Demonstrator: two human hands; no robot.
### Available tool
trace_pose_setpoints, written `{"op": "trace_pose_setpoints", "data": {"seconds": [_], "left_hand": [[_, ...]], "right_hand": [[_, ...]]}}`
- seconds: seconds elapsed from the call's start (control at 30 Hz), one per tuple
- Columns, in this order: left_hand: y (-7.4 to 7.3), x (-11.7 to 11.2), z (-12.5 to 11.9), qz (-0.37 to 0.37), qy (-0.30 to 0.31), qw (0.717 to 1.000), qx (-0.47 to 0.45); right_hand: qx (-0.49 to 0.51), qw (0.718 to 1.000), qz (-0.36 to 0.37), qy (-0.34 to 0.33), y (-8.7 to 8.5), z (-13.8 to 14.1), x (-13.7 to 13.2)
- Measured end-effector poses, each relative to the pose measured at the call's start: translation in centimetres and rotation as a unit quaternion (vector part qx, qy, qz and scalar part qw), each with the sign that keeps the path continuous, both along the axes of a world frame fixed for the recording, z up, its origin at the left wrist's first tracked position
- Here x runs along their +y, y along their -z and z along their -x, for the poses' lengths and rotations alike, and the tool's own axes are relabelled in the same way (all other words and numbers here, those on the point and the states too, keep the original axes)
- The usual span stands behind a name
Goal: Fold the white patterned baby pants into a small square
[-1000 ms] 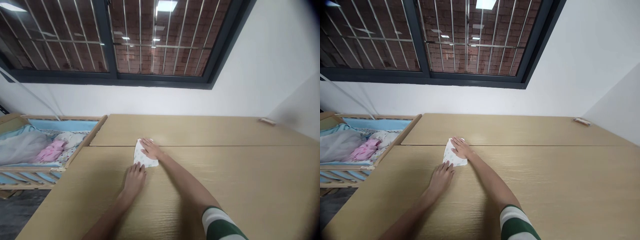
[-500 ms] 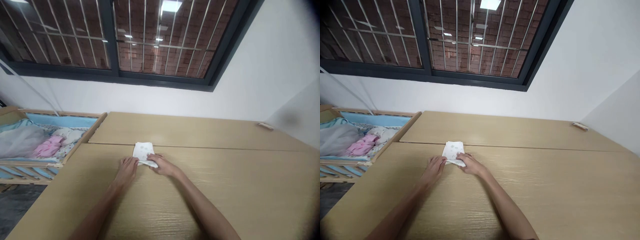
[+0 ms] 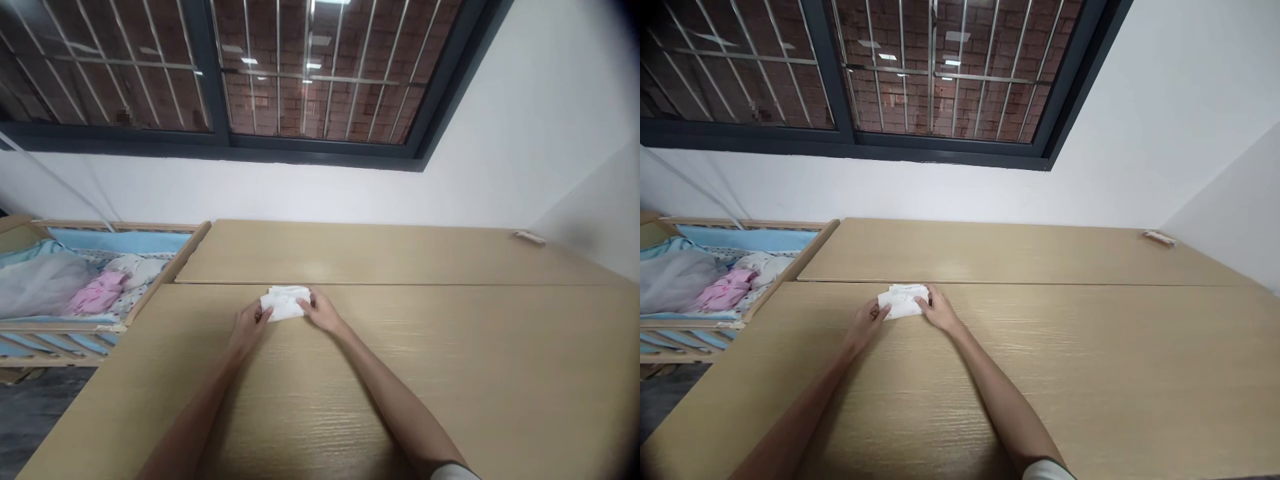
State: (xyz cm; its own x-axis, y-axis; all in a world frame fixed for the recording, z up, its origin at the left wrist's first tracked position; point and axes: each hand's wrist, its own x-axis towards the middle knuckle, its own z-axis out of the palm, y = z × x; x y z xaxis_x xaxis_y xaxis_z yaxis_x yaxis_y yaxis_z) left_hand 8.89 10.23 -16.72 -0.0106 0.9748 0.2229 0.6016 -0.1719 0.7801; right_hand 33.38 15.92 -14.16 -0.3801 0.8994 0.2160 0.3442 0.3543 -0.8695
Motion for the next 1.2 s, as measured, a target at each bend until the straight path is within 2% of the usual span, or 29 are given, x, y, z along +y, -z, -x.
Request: {"op": "trace_pose_setpoints", "data": {"seconds": [0.13, 0.3, 0.53, 0.67, 0.73, 0.83, 0.9, 1.0, 1.2], "left_hand": [[0.3, 1.0, -0.4, 0.012, -0.041, 0.999, 0.021], [0.0, 2.4, -0.6, 0.024, -0.091, 0.992, 0.081], [-0.5, 2.9, -2.2, 0.017, -0.135, 0.973, 0.187], [-0.9, 2.4, -2.6, -0.001, -0.163, 0.963, 0.216], [-1.0, 2.1, -2.9, -0.047, -0.147, 0.964, 0.217], [-0.7, 1.5, -3.8, -0.152, -0.035, 0.967, 0.202], [-0.2, 1.2, -4.6, -0.182, 0.036, 0.96, 0.209], [0.7, 1.0, -5.1, -0.168, 0.055, 0.951, 0.253], [2.0, 0.8, -3.9, -0.142, -0.005, 0.947, 0.289]], "right_hand": [[0.018, 0.996, -0.023, 0.084, 1.4, 1.0, 0.1], [-0.001, 0.985, -0.052, 0.162, 2.0, 1.7, 0.2], [-0.053, 0.977, -0.105, 0.179, 2.2, 1.7, 0.0], [-0.143, 0.953, -0.193, 0.183, 1.0, 1.8, -0.8], [-0.194, 0.942, -0.244, 0.126, 0.4, 2.1, -1.3], [-0.242, 0.93, -0.276, 0.01, 0.1, 2.5, -1.7], [-0.26, 0.928, -0.267, -0.024, 0.2, 2.6, -1.6], [-0.275, 0.93, -0.243, -0.018, 0.6, 2.5, -1.3], [-0.262, 0.943, -0.191, 0.071, 1.4, 2.4, -0.9]]}}
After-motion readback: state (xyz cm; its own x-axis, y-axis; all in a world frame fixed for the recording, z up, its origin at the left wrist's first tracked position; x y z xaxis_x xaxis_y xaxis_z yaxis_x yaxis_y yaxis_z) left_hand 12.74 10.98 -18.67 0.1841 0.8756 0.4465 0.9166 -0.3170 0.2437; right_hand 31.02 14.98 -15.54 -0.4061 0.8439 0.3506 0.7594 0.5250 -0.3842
